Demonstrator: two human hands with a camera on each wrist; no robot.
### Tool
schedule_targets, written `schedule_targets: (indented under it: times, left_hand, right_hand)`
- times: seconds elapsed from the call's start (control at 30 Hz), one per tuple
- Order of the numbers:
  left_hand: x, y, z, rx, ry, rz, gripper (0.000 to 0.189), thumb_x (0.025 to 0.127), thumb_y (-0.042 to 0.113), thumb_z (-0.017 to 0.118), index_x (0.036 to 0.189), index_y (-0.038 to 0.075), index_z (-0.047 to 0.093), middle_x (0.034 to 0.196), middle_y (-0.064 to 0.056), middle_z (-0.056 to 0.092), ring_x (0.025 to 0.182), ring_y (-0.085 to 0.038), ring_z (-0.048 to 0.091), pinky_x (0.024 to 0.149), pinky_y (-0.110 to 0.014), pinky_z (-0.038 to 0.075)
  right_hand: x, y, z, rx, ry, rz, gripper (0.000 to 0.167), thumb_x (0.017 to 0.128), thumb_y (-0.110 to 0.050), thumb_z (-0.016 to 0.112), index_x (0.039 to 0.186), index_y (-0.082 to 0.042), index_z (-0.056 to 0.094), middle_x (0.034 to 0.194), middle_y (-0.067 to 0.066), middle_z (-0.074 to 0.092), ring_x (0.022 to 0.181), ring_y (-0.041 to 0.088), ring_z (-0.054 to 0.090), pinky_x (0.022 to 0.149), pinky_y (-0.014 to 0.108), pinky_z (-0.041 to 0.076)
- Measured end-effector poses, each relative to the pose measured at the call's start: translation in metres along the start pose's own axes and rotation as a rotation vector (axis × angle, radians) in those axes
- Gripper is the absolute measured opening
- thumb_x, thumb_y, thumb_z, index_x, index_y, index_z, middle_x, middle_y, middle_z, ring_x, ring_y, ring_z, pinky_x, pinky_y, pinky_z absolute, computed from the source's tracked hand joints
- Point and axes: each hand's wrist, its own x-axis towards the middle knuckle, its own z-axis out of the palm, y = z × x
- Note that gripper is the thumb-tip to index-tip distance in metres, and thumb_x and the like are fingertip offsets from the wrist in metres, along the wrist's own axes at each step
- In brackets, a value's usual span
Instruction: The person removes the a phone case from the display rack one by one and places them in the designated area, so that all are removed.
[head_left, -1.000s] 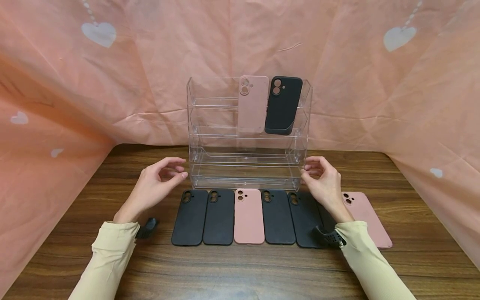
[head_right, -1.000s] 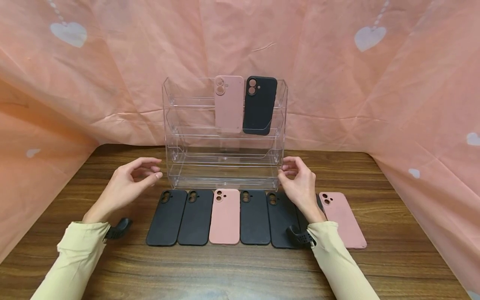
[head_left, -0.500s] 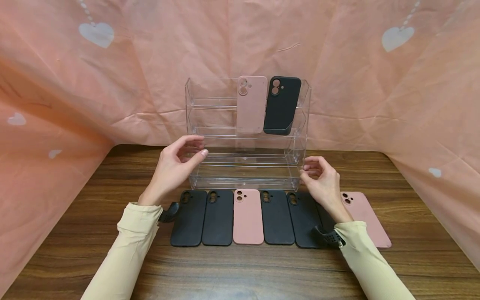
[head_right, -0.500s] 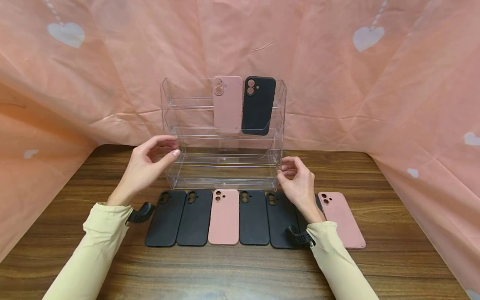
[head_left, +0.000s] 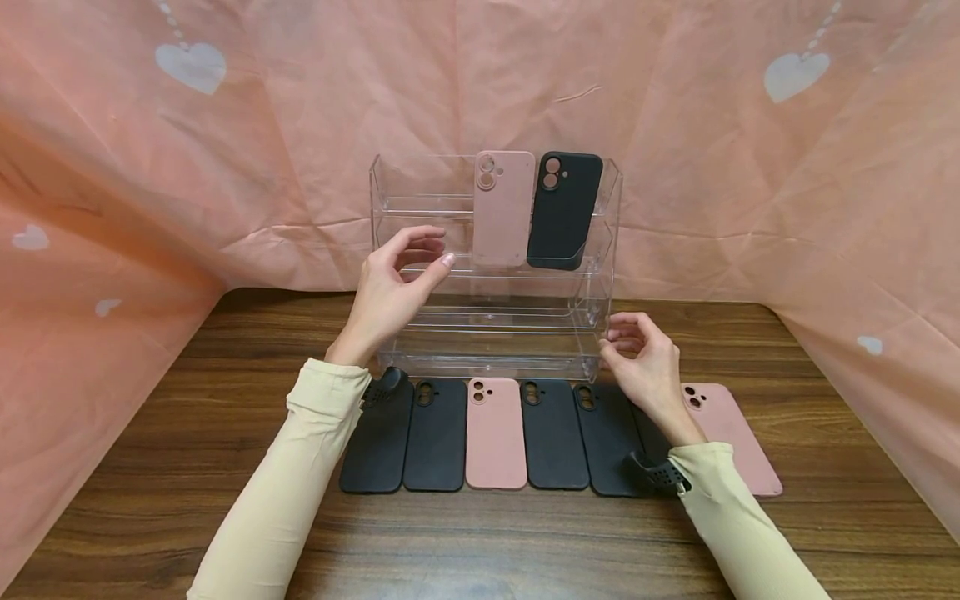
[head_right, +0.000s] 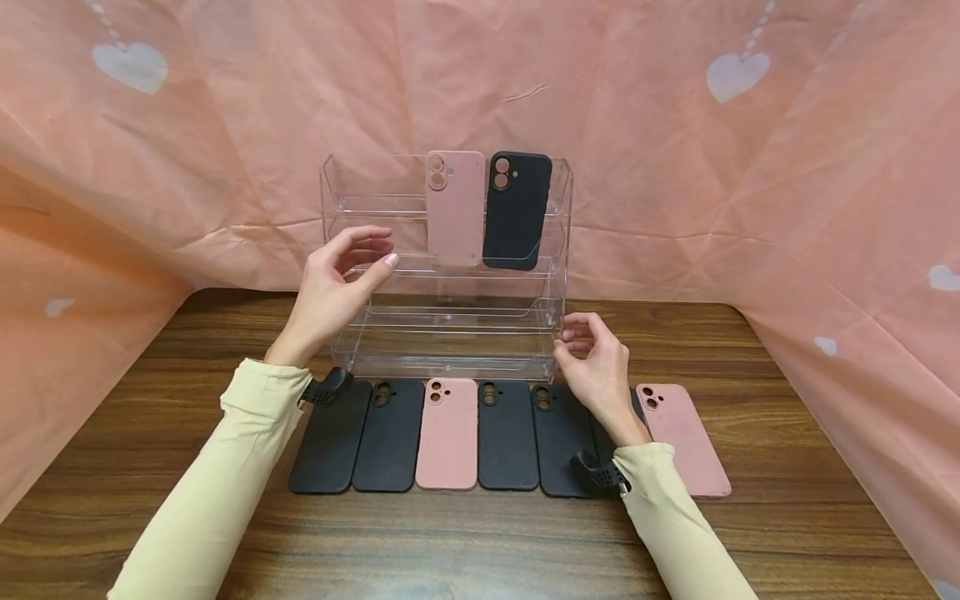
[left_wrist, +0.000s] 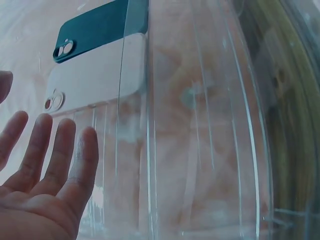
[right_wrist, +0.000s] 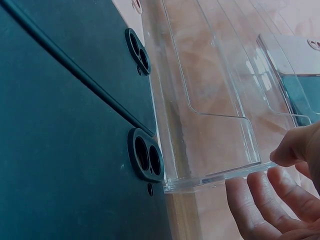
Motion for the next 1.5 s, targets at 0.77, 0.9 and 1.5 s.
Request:
schedule_targets:
  times: [0.77, 0.9, 1.5]
  left_hand:
    - [0.049, -0.011, 0.048, 0.038, 0.14, -0.067, 0.037, 0.094, 0.026, 0.074, 0.128, 0.013, 0.067, 0.115, -0.01, 0.074, 0.101, -0.024, 0.076, 0.088, -0.032, 0.064]
    - [0.051, -0.011, 0.056, 0.054, 0.159, -0.101, 0.037, 0.094, 0.026, 0.074, 0.127, 0.013, 0.067, 0.114, -0.011, 0.075, 0.099, -0.026, 0.076, 0.087, -0.033, 0.064]
    - [0.055, -0.011, 0.065, 0.119, 0.239, -0.114, 0.028, 0.094, 0.017, 0.07, 0.121, 0.009, 0.07, 0.108, -0.01, 0.077, 0.091, -0.026, 0.075, 0.092, -0.034, 0.056]
  right_hand:
    - [0.001, -0.002, -0.002, -0.047, 0.005, -0.006, 0.03, 0.087, 0.001, 0.072, 0.116, -0.002, 0.067, 0.096, 0.018, 0.073, 0.075, -0.01, 0.062, 0.064, 0.003, 0.052]
    - [0.001, -0.002, -0.003, -0.038, -0.001, -0.002, 0.03, 0.087, 0.001, 0.072, 0.116, -0.002, 0.066, 0.096, 0.019, 0.072, 0.075, -0.01, 0.063, 0.061, 0.005, 0.054]
    - [0.0, -0.003, -0.002, -0.015, -0.011, 0.003, 0.03, 0.088, 0.001, 0.071, 0.117, -0.001, 0.066, 0.096, 0.02, 0.072, 0.073, -0.012, 0.062, 0.06, 0.008, 0.056]
